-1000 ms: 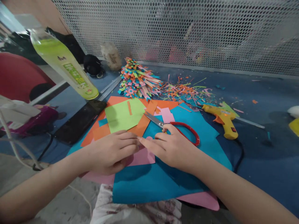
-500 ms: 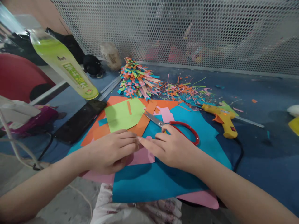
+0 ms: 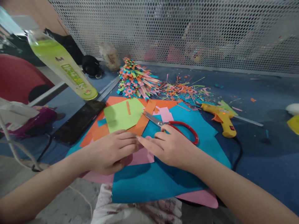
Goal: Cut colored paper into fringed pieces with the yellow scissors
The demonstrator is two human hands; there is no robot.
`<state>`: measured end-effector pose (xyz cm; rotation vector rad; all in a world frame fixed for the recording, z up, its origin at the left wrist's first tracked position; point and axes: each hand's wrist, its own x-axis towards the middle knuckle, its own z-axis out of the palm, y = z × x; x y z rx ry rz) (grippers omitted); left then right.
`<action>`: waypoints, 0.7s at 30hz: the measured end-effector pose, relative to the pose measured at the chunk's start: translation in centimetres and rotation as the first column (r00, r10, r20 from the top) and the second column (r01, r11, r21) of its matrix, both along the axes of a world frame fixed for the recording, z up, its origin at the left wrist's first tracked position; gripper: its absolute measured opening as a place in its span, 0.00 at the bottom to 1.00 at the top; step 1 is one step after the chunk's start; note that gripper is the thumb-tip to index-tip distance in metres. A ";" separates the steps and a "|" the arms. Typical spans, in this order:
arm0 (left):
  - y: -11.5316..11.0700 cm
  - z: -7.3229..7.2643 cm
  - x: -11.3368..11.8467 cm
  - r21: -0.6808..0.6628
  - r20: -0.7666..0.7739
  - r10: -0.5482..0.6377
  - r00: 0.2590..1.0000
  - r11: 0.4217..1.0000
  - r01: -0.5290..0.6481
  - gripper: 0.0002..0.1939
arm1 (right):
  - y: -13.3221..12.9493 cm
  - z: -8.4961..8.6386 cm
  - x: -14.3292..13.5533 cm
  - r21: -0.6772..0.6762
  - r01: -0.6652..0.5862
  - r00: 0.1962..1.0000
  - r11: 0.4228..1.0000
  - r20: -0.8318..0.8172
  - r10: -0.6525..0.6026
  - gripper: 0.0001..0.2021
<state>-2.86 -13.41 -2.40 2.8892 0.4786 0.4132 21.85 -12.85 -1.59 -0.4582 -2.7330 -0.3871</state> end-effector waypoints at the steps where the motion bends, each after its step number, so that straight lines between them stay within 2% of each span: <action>1: 0.0 0.0 0.0 -0.002 0.002 0.000 1.000 1.000 0.000 0.15 | 0.0 0.0 0.0 -0.004 0.002 1.000 1.000 -0.001 -0.002 0.19; 11: 0.0 -0.1 -0.1 -0.001 0.022 0.003 1.000 1.000 -0.003 0.18 | 0.1 -0.5 0.4 -0.081 0.059 0.998 0.995 -0.016 -0.061 0.19; 21: 0.0 -0.3 -0.3 0.019 0.035 0.009 0.999 1.000 -0.010 0.17 | 0.1 -0.4 0.2 -0.033 0.048 0.999 0.998 0.000 -0.048 0.19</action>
